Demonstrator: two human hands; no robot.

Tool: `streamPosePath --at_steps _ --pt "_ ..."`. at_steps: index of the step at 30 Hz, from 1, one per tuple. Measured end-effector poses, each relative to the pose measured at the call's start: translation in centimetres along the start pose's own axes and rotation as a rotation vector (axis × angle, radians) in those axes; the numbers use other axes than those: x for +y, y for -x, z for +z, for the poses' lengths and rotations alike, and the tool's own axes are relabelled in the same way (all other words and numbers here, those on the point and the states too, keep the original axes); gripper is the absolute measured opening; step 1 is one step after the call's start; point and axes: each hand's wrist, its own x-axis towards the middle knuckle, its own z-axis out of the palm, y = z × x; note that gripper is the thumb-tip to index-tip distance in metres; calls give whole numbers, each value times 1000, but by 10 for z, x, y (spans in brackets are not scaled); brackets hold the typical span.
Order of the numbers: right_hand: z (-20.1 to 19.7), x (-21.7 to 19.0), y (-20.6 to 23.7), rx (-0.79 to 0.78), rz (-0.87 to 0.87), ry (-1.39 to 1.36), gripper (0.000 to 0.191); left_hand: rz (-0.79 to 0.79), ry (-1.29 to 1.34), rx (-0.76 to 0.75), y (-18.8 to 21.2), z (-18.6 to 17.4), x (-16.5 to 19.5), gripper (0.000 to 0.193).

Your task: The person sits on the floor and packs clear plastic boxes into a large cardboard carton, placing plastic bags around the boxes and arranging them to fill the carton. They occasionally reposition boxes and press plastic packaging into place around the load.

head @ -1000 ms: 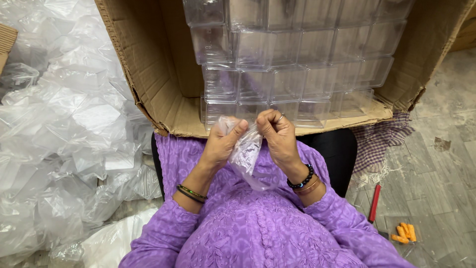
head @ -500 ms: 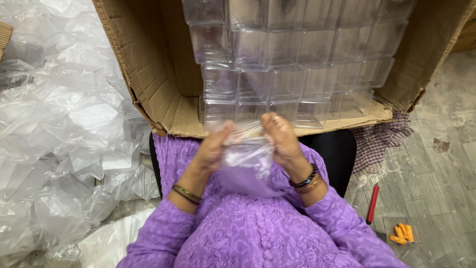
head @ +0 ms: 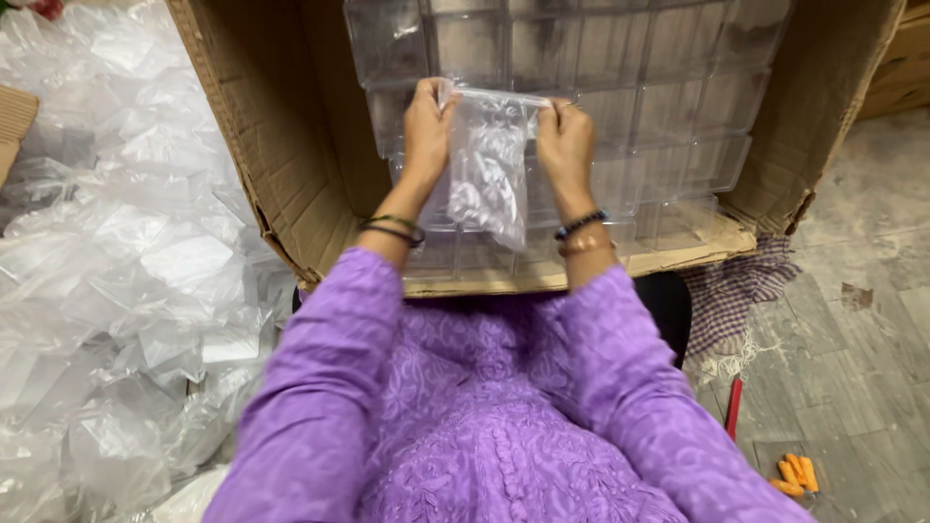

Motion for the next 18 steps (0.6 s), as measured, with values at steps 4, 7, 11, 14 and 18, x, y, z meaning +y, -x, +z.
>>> streamPosePath --at_steps 4,7,11,14,18 --pt "16 15 -1 55 378 -398 27 -263 333 57 2 9 -1 34" --pt "10 15 28 47 459 -697 33 -269 577 -42 38 -14 -3 35" --pt "25 -13 68 11 412 -815 24 -153 771 -11 78 -34 4 32" --pt "29 -39 70 54 424 -847 26 -88 741 50 84 -40 20 31" --pt "35 -72 81 -6 296 -841 33 -66 626 44 107 -84 29 31"
